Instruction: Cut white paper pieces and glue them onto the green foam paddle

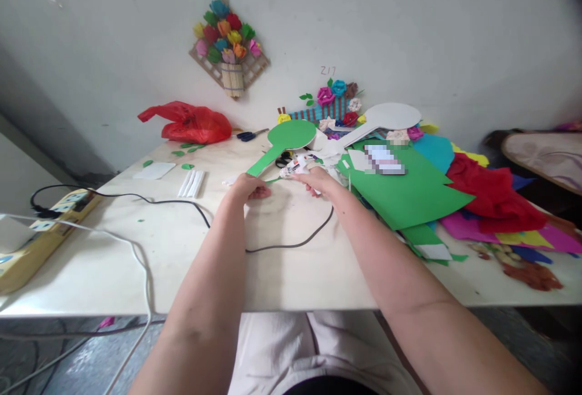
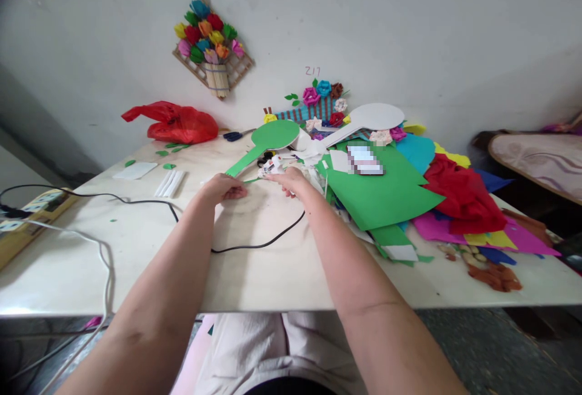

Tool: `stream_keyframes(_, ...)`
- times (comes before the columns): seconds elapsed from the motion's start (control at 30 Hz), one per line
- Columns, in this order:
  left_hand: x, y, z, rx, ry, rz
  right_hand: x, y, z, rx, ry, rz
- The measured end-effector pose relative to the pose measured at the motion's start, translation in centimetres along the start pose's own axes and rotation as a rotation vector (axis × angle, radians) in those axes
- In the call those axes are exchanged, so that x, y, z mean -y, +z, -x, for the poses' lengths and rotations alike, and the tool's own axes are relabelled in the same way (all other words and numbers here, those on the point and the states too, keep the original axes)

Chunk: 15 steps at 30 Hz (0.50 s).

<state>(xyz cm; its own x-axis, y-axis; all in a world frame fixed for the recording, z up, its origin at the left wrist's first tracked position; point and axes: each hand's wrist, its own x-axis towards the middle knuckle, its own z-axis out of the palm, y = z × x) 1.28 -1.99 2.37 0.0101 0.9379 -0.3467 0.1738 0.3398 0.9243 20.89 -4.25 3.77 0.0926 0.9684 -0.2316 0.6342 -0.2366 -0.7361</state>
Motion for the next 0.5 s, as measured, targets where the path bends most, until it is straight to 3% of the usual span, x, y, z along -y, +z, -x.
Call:
stream_keyframes(0.27,-0.1,0.0,0.1,0.005,-0.016,-0.027,-0.9,-0.4,-0.7,-0.044,-0.051,-0.005)
stream_keyframes(0.5,-0.2,0.0,0.4,0.007,-0.008,0.002,-0.2,-0.2,0.5,-0.021,-0.089,-0.074)
